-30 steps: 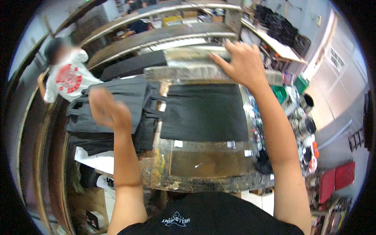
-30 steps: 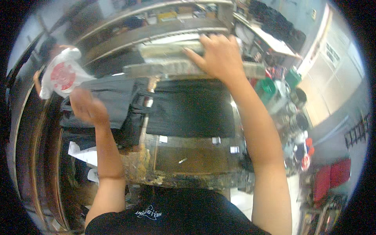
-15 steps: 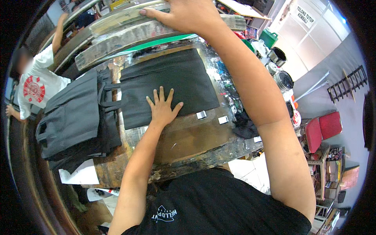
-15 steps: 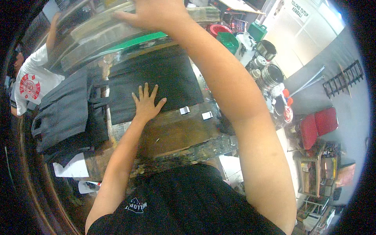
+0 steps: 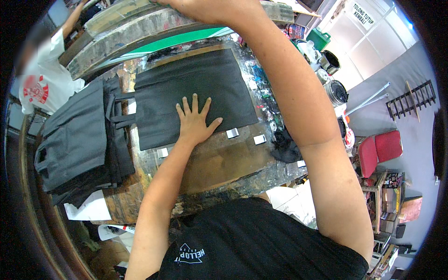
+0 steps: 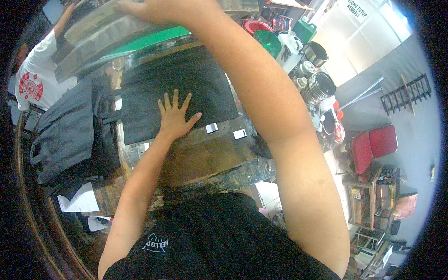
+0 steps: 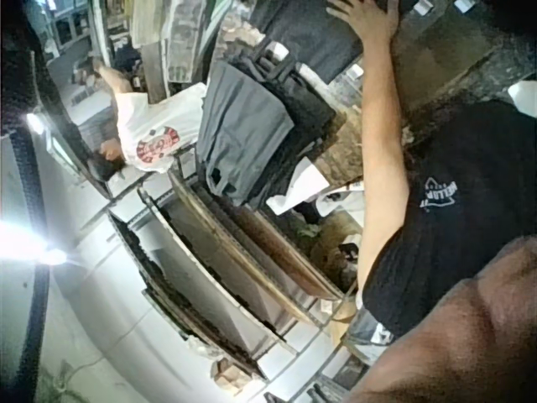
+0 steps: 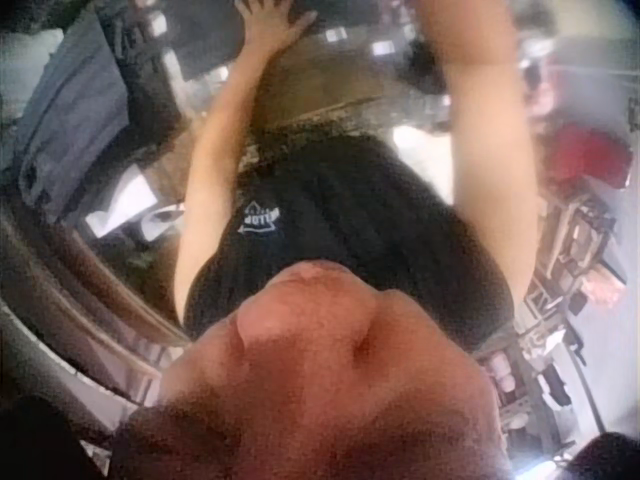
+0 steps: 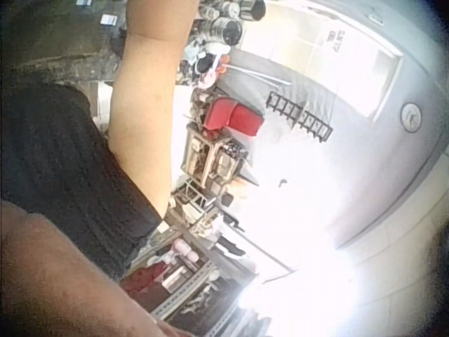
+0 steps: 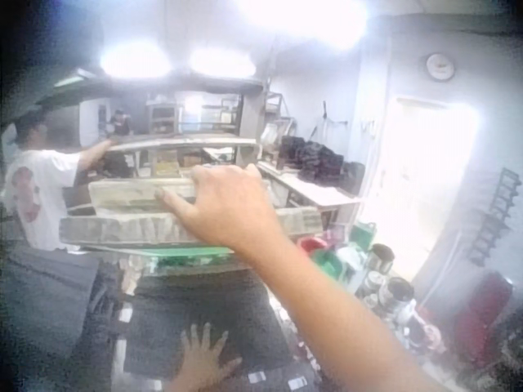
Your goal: The person prepares green ink in a container and then applies it to several black tote bags using a screen printing frame and a squeegee.
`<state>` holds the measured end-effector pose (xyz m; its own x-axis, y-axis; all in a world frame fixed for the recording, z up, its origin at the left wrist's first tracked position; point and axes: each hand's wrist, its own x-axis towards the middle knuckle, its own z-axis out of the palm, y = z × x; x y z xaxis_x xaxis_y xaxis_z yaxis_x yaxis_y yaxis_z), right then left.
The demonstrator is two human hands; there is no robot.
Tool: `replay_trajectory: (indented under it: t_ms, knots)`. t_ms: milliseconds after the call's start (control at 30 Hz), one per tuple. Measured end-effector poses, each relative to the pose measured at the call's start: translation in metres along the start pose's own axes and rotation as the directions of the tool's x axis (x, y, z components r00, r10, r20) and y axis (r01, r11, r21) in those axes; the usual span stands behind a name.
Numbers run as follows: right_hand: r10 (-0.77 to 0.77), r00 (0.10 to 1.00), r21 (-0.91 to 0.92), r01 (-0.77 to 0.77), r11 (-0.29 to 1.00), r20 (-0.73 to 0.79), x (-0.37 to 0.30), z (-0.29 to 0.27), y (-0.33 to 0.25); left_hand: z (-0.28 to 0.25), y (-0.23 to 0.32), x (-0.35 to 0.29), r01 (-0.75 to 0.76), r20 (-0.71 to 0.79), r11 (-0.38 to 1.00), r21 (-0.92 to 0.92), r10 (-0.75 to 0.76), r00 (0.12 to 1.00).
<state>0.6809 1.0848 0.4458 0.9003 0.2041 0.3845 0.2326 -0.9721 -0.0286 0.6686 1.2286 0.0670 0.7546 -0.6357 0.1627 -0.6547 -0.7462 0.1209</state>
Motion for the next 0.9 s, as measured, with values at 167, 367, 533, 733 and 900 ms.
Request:
replay_trajectory:
  t_ms: [167,367,533,733,900]
  knots:
    - [-0.014,0.996,0.006,0.014,1.000,-0.087,0.002,0.010,0.004,0.001,0.007,0.001,0.003,-0.016,1.000,-0.016,-0.003,1.000]
    - [0.010,0.994,-0.030,-0.014,0.999,-0.107,0.007,0.019,0.005,0.004,0.015,0.003,0.006,-0.064,1.000,-0.030,-0.007,0.998]
    - [0.022,1.000,-0.033,-0.021,0.999,0.012,0.003,0.005,0.005,-0.026,-0.022,0.043,0.106,-0.051,0.939,-0.326,-0.129,0.990]
    - [-0.025,0.983,0.037,0.032,0.999,-0.184,0.014,0.023,0.008,0.013,-0.108,0.088,-0.002,-0.116,1.000,-0.030,-0.001,0.993]
    - [-0.026,0.980,-0.052,0.016,0.999,-0.198,0.011,0.030,0.012,-0.013,-0.092,0.100,0.163,0.246,0.987,-0.011,-0.155,0.957]
